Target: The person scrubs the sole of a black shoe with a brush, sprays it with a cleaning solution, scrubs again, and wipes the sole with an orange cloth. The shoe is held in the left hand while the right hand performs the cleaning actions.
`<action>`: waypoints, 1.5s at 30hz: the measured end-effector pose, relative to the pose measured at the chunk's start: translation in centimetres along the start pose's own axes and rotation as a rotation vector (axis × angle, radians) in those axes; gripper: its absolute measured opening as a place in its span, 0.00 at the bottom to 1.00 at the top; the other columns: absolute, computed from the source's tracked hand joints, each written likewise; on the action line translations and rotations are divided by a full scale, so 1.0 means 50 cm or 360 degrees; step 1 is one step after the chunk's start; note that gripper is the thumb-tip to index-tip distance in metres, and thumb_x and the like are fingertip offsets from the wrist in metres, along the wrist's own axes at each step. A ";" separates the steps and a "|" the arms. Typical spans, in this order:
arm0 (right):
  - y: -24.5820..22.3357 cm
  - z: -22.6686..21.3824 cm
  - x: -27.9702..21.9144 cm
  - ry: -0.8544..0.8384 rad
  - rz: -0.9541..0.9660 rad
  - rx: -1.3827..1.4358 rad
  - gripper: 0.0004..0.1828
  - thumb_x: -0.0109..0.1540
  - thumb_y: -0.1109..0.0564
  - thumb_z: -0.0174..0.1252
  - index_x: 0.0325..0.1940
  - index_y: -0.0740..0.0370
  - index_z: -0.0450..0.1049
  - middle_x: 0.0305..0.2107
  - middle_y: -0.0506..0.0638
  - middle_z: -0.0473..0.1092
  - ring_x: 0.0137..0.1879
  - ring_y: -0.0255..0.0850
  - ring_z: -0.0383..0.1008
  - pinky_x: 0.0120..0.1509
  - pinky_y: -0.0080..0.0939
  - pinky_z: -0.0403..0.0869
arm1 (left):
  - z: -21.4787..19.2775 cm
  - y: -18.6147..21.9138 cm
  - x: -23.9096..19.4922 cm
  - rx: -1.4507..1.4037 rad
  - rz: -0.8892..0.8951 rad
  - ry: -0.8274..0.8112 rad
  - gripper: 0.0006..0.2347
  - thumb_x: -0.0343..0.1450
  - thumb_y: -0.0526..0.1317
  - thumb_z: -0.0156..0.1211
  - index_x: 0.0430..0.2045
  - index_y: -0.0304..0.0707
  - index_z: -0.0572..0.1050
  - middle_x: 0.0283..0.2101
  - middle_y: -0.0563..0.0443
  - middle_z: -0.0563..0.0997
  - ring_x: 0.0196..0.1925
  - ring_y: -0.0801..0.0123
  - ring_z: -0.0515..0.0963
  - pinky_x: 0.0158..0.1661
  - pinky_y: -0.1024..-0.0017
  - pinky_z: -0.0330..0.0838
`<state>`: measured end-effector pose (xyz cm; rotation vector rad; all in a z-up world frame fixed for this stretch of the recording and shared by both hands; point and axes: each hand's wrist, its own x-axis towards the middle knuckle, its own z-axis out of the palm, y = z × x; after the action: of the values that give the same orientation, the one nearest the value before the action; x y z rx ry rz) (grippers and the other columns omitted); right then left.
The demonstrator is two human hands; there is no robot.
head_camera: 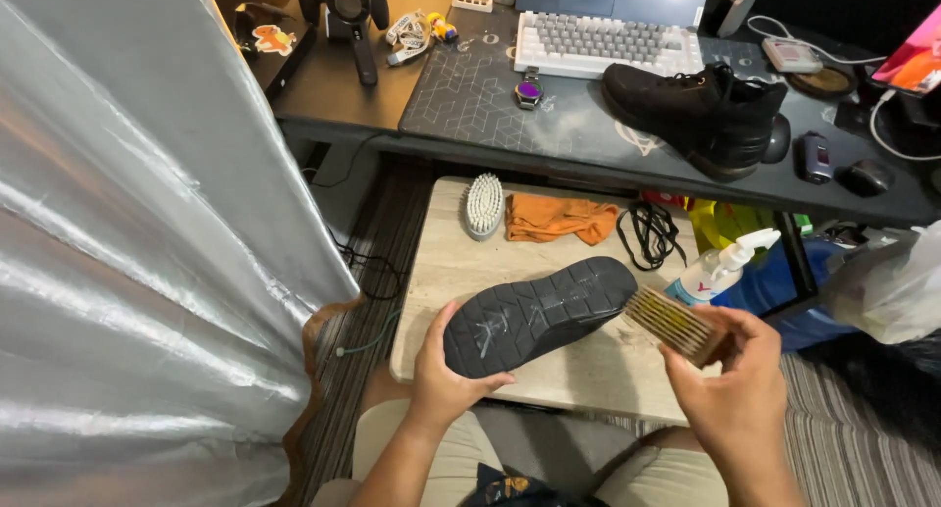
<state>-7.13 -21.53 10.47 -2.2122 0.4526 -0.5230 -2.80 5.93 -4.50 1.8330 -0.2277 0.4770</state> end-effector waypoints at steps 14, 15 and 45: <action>-0.036 0.188 -0.004 -0.0933 -0.1977 -0.0640 0.44 0.44 0.56 0.67 0.66 0.48 0.66 0.70 0.55 0.60 0.69 0.60 0.61 0.64 0.62 0.63 | 0.001 -0.022 -0.005 0.0020 -0.0017 -0.0067 0.45 0.54 0.52 0.80 0.65 0.34 0.64 0.65 0.39 0.72 0.68 0.52 0.72 0.65 0.59 0.66; -0.038 0.200 -0.008 -0.0740 -0.2102 -0.0867 0.42 0.48 0.47 0.67 0.66 0.40 0.65 0.71 0.58 0.57 0.71 0.65 0.59 0.60 0.65 0.62 | 0.001 -0.022 -0.002 0.0011 -0.0058 -0.0101 0.45 0.54 0.49 0.81 0.65 0.36 0.63 0.66 0.39 0.71 0.69 0.52 0.71 0.64 0.58 0.67; 0.039 0.177 0.034 -0.0635 -0.1923 -0.0312 0.41 0.50 0.30 0.62 0.68 0.36 0.71 0.70 0.60 0.59 0.67 0.69 0.60 0.57 0.57 0.60 | 0.033 0.025 0.013 -0.0010 0.0087 -0.0049 0.49 0.43 0.46 0.85 0.62 0.33 0.69 0.56 0.37 0.80 0.59 0.45 0.79 0.59 0.55 0.73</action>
<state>-1.50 -18.00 4.05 -2.5051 -1.1592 -0.6062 -2.38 4.00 -3.54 1.8327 -0.3005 0.4863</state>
